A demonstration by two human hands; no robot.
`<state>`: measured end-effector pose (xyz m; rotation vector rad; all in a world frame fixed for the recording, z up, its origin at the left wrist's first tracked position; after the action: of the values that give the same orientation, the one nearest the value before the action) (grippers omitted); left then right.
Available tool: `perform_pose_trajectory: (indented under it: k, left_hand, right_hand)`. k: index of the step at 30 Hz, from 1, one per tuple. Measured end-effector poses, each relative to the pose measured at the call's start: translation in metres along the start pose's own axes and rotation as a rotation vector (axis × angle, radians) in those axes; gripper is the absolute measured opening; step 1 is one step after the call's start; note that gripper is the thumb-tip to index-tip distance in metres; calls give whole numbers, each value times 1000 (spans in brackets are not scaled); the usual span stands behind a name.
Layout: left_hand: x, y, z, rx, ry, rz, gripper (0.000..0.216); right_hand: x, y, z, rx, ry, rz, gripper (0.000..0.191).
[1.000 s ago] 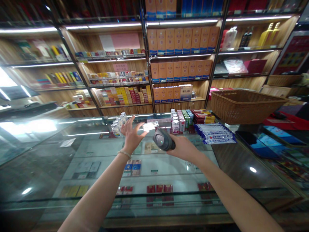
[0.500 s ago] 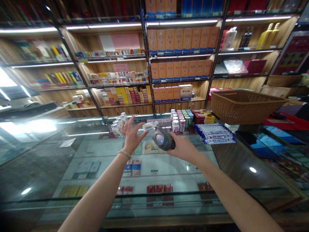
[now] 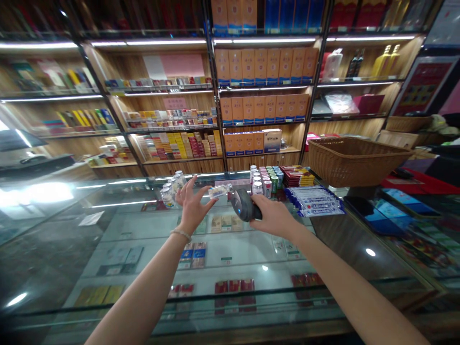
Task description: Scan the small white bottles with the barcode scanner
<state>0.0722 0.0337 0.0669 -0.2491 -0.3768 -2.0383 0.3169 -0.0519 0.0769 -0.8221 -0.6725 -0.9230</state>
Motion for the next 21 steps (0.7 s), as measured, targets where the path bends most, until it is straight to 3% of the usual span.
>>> perform_pose_trajectory:
  k: [9,21]
  left_hand:
    - [-2,-1,0,-7,-11,-4,35]
    - [-2,1,0,8,-28,-21,34]
  right_hand:
    - [-11,29,-12,108,6,-182,44]
    - [-21,25,-24,109,-101,-237,42]
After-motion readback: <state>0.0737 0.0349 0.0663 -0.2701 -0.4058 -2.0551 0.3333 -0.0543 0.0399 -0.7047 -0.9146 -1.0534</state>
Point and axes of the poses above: each hand's wrist, its own z-axis towards the middle knuckle, its own x-axis out of the back of the hand, y = z × x, the point moved 7 cm from there along z, towards the middle knuckle, and after that the axes turned 15 degrees about y, right-handed, at the moved point
